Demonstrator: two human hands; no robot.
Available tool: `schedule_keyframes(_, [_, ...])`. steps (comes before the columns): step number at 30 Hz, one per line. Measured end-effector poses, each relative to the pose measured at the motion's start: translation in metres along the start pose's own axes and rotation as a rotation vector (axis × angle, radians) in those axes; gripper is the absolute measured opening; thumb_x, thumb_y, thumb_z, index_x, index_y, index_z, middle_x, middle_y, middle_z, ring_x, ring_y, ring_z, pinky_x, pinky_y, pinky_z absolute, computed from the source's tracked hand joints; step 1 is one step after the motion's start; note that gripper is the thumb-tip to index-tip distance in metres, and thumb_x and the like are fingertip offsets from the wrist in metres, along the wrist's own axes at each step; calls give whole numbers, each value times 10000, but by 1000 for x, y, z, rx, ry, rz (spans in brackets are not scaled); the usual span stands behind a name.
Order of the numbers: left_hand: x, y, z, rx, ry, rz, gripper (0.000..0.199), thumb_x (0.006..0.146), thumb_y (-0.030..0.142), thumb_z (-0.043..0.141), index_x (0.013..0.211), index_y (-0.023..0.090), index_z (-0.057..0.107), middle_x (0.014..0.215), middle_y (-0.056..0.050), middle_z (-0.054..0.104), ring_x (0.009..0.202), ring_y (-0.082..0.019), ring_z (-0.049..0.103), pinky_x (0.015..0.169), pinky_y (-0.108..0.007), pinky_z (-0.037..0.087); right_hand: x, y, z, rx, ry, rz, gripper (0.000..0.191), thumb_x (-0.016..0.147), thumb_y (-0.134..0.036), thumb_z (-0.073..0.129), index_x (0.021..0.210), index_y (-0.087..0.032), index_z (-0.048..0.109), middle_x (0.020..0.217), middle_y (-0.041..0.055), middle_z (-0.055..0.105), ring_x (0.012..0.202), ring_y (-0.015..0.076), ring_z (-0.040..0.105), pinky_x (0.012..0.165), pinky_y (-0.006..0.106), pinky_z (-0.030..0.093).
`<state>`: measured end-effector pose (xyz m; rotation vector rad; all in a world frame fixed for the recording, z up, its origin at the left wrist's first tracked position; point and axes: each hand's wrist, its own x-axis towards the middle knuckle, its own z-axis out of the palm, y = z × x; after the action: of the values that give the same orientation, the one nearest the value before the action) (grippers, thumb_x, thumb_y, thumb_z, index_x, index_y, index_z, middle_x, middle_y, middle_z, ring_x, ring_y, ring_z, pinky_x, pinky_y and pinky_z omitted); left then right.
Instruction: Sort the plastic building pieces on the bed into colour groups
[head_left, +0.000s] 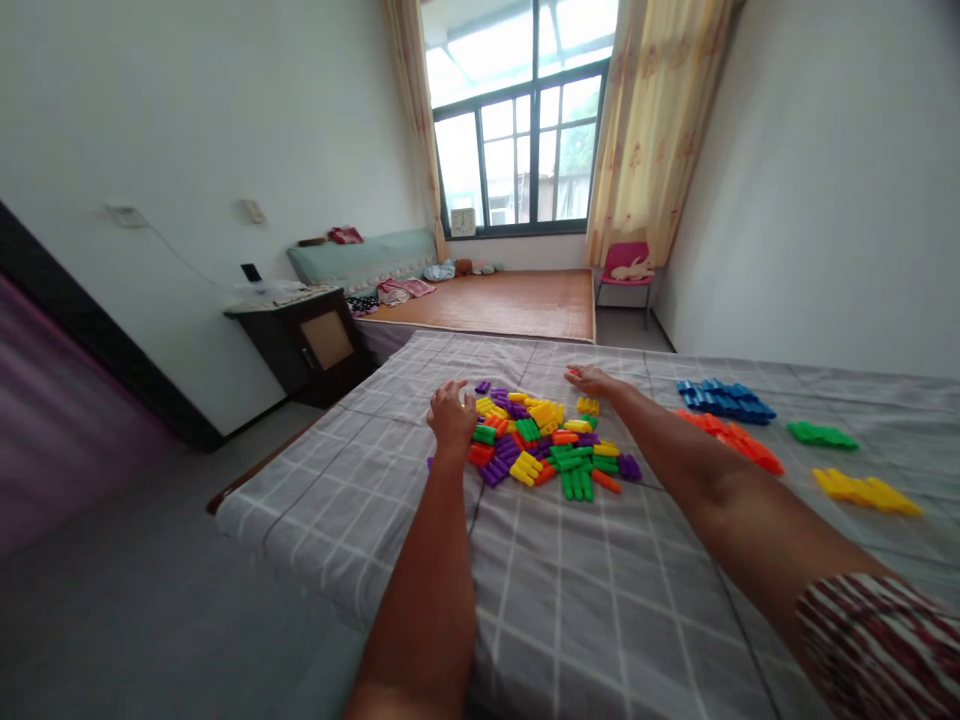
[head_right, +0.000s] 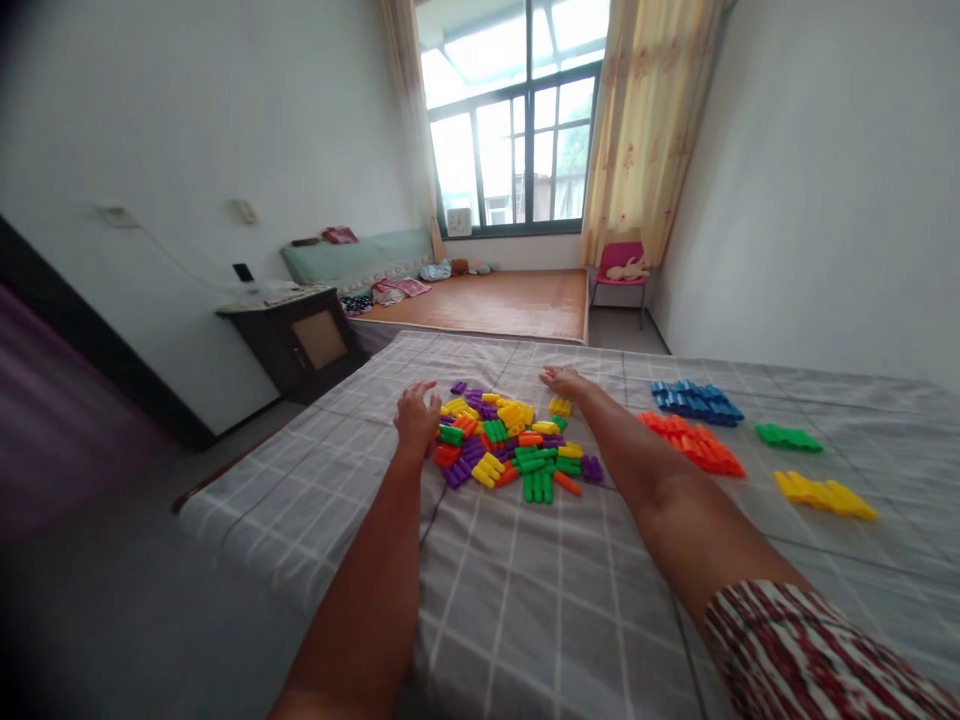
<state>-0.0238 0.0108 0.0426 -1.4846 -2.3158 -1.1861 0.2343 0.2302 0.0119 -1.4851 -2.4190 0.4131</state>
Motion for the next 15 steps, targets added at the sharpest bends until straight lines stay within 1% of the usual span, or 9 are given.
schedule_keyframes(3, [4,-7,0,-18,-8,-13,304,892,270,490,1145,216,649,1269,-101,609,1218,-259,523,1042,-423,416,-11,-4,6,41,-20,-63,497,911,-525,484,1217,-176,663,1288,130,631,1221,271,559,1063,390,393])
schedule_keyframes(5, [6,-8,2,-35,3,-9,308,897,283,481,1148,214,646,1280,-101,602,1230,-254,513,1050,-416,410,-26,-9,6,180,-71,-130,521,930,-562,408,1139,-185,700,1162,110,700,1083,251,638,981,381,465])
schedule_keyframes(7, [9,-7,6,-51,7,-1,327,908,298,460,1170,214,636,1301,-99,589,1248,-247,499,1056,-404,406,-45,-15,3,367,-120,-193,614,939,-612,317,1097,-171,715,1092,108,723,993,235,670,923,374,500])
schedule_keyframes(8, [12,-6,9,-53,-6,9,337,914,303,446,1181,213,631,1308,-97,585,1257,-243,491,1061,-397,401,-55,-18,1,432,-115,-216,650,938,-630,289,1089,-165,717,1097,109,721,998,233,669,928,373,498])
schedule_keyframes(10, [20,-2,17,-34,-77,40,352,922,322,434,1198,215,626,1318,-90,585,1272,-235,480,1072,-384,388,-73,-21,-4,437,-33,-231,666,941,-632,258,1105,-173,712,1156,103,701,1082,235,640,984,372,463])
schedule_keyframes(12, [33,-1,29,21,-192,47,363,922,361,444,1210,232,621,1334,-80,582,1283,-236,474,1075,-383,378,-88,-20,-6,321,72,-202,629,961,-581,245,1166,-182,686,1240,102,662,1188,240,582,1049,378,407])
schedule_keyframes(13, [40,-1,36,57,-254,37,373,919,390,450,1218,241,617,1349,-78,575,1288,-240,471,1074,-387,376,-94,-18,-5,252,103,-172,607,970,-547,239,1208,-183,663,1284,105,636,1232,242,551,1074,383,381])
schedule_keyframes(15, [55,-4,50,132,-371,3,410,914,448,452,1239,250,603,1379,-83,557,1299,-250,465,1070,-399,370,-105,-16,1,144,120,-92,575,977,-513,244,1294,-194,604,1357,105,583,1288,249,503,1099,408,349])
